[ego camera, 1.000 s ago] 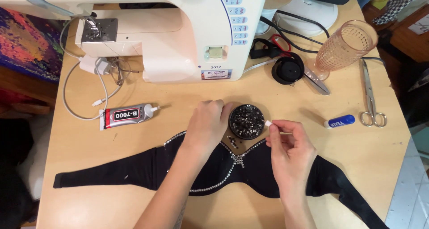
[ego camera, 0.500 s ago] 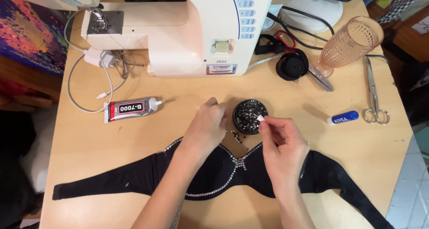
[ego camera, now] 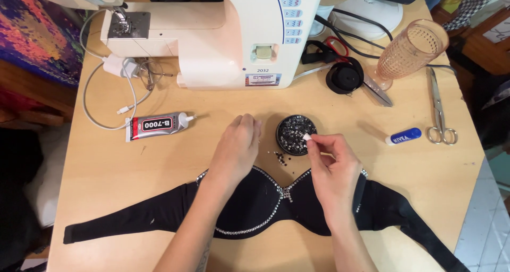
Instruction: The person applies glue from a tube onto a black fabric garment and then places small rhinestones onto the adhesive. They repeatedly pick up rhinestones from a container and press them into place along a decorative line on the fabric.
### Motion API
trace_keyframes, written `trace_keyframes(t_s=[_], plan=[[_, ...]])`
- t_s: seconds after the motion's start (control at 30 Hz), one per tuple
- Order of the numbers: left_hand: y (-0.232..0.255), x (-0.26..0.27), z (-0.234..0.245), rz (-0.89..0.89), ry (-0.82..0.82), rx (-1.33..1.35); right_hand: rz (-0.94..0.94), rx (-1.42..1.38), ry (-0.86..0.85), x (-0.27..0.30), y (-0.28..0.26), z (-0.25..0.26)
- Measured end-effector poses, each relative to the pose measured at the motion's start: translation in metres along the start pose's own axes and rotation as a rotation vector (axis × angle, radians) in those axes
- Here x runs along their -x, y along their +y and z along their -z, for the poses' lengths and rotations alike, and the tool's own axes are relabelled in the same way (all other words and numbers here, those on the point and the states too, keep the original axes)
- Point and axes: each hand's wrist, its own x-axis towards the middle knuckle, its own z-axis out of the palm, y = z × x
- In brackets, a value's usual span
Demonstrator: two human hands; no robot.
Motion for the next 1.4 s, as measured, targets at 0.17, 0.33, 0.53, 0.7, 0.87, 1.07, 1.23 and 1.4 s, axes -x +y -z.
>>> trace_keyframes(t_s=[0.17,0.33,0.53,0.7,0.87,1.07,1.23,1.4], plan=[[-0.03,-0.015,-0.008,0.068,-0.04,0.224,0.026,0.014,0.002,0.001,-0.004,0.0],[-0.029,-0.01,0.001,0.176,-0.09,0.37,0.014,0.013,-0.009,0.0,-0.002,0.0],[-0.012,-0.007,0.016,0.214,-0.126,0.396,0.014,0.0,-0.005,-0.001,0.001,-0.002],[-0.011,-0.008,0.021,0.212,-0.087,0.324,0.076,0.028,-0.024,0.0,-0.001,-0.003],[-0.02,-0.009,0.022,0.172,-0.044,0.309,0.089,0.039,-0.029,0.001,-0.001,-0.004],[-0.029,-0.011,0.017,0.102,-0.082,0.222,0.044,-0.096,-0.125,0.006,0.0,-0.011],[-0.03,-0.013,0.013,0.11,-0.129,0.236,0.104,-0.084,-0.212,0.007,0.001,-0.017],[-0.025,-0.012,0.018,0.089,-0.156,0.215,0.108,-0.108,-0.246,0.003,0.011,-0.018]])
